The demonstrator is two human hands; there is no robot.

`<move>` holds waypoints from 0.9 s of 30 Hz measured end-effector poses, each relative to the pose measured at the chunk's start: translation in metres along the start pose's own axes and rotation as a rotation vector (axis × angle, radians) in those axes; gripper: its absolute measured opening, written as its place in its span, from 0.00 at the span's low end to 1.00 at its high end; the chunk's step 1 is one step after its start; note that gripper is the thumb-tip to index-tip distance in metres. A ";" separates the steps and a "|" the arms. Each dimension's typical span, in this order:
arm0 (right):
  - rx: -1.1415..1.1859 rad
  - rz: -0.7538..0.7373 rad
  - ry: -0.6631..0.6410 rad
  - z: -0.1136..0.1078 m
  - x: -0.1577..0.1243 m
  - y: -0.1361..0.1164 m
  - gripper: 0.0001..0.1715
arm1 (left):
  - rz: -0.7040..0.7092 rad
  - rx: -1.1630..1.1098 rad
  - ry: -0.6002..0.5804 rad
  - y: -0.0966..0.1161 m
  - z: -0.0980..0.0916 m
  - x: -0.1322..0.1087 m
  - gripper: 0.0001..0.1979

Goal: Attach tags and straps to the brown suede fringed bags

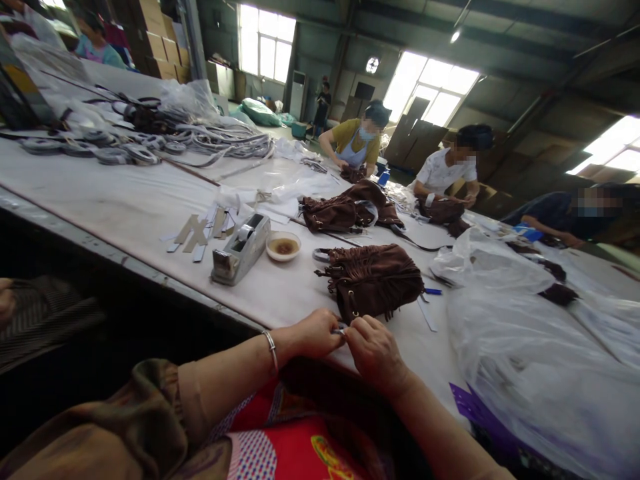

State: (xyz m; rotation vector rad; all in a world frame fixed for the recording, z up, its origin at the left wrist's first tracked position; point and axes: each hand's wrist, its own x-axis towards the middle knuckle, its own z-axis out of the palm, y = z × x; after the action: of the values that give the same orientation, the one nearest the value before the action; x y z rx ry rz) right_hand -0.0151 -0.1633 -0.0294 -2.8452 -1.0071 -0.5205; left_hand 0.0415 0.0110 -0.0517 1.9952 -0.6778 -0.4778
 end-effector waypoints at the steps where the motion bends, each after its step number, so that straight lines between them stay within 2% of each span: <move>1: 0.029 0.001 -0.002 0.001 -0.004 0.000 0.14 | -0.029 -0.002 -0.017 0.001 -0.001 0.000 0.11; 4: 0.101 -0.009 0.017 0.007 -0.015 0.000 0.15 | -0.148 -0.119 -0.111 0.004 -0.007 -0.002 0.11; 7: 0.130 -0.003 0.086 0.017 -0.024 -0.001 0.22 | -0.246 -0.395 -0.205 0.009 -0.012 -0.002 0.12; 9: 0.157 0.018 0.153 0.024 -0.026 -0.004 0.25 | -0.256 -0.541 -0.207 0.010 -0.013 -0.002 0.15; 12: 0.289 0.101 0.260 0.032 -0.026 -0.010 0.29 | -0.221 -0.550 -0.157 0.008 -0.012 -0.002 0.18; 16: 0.525 0.247 0.318 0.029 -0.022 -0.011 0.25 | -0.117 -0.322 -0.085 0.003 -0.017 -0.003 0.18; 20: 0.581 0.356 0.408 0.011 -0.004 -0.003 0.16 | 0.279 0.118 0.131 -0.012 -0.023 -0.002 0.09; 22: 0.616 0.366 0.433 0.003 0.017 -0.004 0.14 | 0.463 0.348 0.151 -0.024 -0.021 -0.001 0.08; 24: 0.678 0.360 0.414 0.000 0.048 -0.010 0.13 | 0.563 0.537 0.089 -0.038 -0.015 0.001 0.09; 26: 0.775 0.356 0.372 0.004 0.087 -0.023 0.12 | 0.557 0.590 0.030 -0.049 -0.010 0.004 0.05; 27: 0.836 0.362 0.342 0.008 0.108 -0.031 0.12 | 0.518 0.555 0.038 -0.052 -0.009 0.004 0.04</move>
State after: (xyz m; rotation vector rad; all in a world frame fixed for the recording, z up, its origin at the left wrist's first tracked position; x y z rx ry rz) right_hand 0.0457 -0.0732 -0.0012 -2.0251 -0.4631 -0.3976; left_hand 0.0637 0.0346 -0.0931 2.2026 -1.3653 0.0749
